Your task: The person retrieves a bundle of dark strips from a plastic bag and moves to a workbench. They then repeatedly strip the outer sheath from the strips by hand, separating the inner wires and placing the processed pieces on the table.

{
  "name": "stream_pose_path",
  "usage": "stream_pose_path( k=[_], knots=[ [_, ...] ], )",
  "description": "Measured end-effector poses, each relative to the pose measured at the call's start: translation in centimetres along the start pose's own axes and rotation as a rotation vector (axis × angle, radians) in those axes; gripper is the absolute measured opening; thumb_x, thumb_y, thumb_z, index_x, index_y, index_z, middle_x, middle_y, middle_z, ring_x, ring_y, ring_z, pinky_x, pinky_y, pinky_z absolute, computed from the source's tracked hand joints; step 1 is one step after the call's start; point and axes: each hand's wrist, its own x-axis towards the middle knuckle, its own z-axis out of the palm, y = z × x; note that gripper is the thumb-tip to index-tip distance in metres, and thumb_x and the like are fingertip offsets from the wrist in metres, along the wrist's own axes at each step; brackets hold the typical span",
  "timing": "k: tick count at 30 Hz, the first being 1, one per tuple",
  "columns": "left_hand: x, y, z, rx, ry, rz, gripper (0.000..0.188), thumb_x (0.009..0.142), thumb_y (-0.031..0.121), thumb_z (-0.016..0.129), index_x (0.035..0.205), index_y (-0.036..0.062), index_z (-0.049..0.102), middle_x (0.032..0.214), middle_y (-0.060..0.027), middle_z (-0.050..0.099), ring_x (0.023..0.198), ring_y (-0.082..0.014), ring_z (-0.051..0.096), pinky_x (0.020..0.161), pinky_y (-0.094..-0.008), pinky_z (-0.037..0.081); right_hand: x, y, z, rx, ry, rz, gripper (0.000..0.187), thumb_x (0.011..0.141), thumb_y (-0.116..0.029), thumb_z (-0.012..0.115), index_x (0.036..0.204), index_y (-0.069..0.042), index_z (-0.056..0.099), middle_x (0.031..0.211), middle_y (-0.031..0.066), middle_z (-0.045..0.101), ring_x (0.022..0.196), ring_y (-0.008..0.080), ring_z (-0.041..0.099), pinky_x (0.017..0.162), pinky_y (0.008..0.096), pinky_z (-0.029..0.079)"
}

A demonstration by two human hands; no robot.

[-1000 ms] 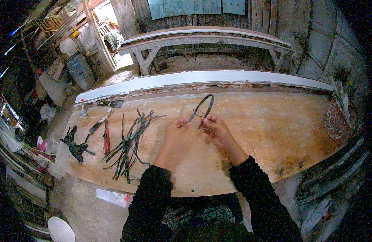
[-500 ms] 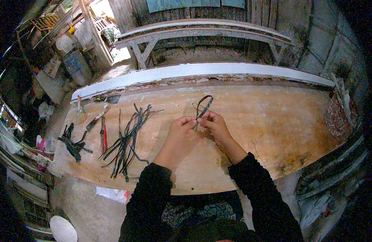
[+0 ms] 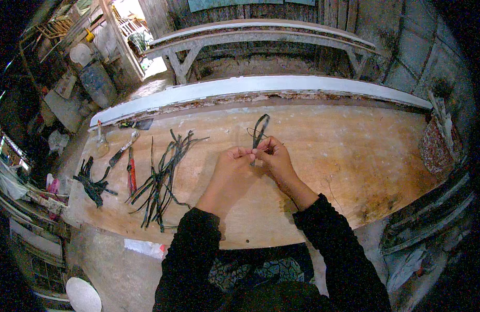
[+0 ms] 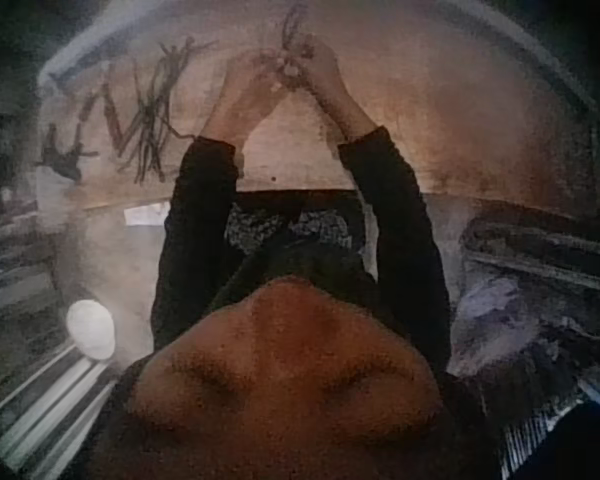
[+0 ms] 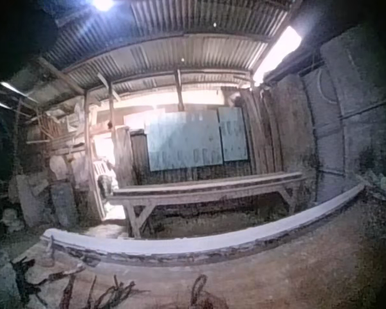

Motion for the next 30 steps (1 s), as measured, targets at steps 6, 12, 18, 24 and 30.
stream_pose_path(
  k=[6,12,18,24,30],
  knots=[
    [1.4,0.6,-2.0,0.331,0.145,0.02,0.011,0.078,0.004,0.054,0.089,0.0011,0.053,0.078,-0.0049,0.058,0.067,-0.0157,0.055,0.059,-0.0266,0.047,-0.4,-0.5,-0.4,-0.216,-0.06,-0.144,0.01,0.074,-0.005,0.056,0.084,-0.007,0.055,0.076,0.0038,0.052,0.072,0.0138,0.052,0.064,0.0255,0.043],
    [1.1,0.3,-1.8,-0.112,0.038,0.011,0.008,0.079,0.005,0.053,0.087,0.0029,0.054,0.081,-0.007,0.059,0.066,-0.0155,0.055,0.057,-0.0261,0.047,-1.4,-2.6,0.2,-0.559,-0.147,-0.478,0.02,0.068,0.001,0.058,0.088,-0.004,0.059,0.08,0.0075,0.054,0.077,0.0192,0.052,0.066,0.0279,0.042],
    [1.3,0.1,-1.9,-0.202,-0.007,-0.022,0.008,0.079,0.008,0.053,0.085,0.0034,0.053,0.079,-0.0072,0.059,0.069,-0.0183,0.057,0.06,-0.0301,0.048,-1.4,-3.0,0.2,-0.637,-0.129,-0.562,0.021,0.065,0.001,0.061,0.085,-0.004,0.061,0.079,0.0093,0.054,0.076,0.0223,0.054,0.065,0.03,0.043],
    [1.2,-0.2,-1.6,-0.311,-0.033,-0.08,0.008,0.077,0.01,0.055,0.083,0.0045,0.054,0.078,-0.007,0.059,0.07,-0.0194,0.057,0.061,-0.0318,0.048,-1.5,-2.7,0.1,-0.674,-0.099,-0.617,0.02,0.064,-0.009,0.063,0.083,-0.008,0.06,0.079,0.0081,0.056,0.075,0.0267,0.053,0.069,0.0346,0.04],
    [0.2,1.0,-0.1,-0.211,-0.028,-0.061,0.009,0.077,0.009,0.055,0.084,0.0041,0.053,0.079,-0.0082,0.059,0.072,-0.0199,0.057,0.063,-0.0312,0.048,-1.2,-2.1,-0.2,-0.67,-0.064,-0.584,0.017,0.065,-0.008,0.063,0.081,-0.007,0.059,0.079,0.0087,0.056,0.074,0.0268,0.052,0.067,0.0345,0.04]
  ],
)
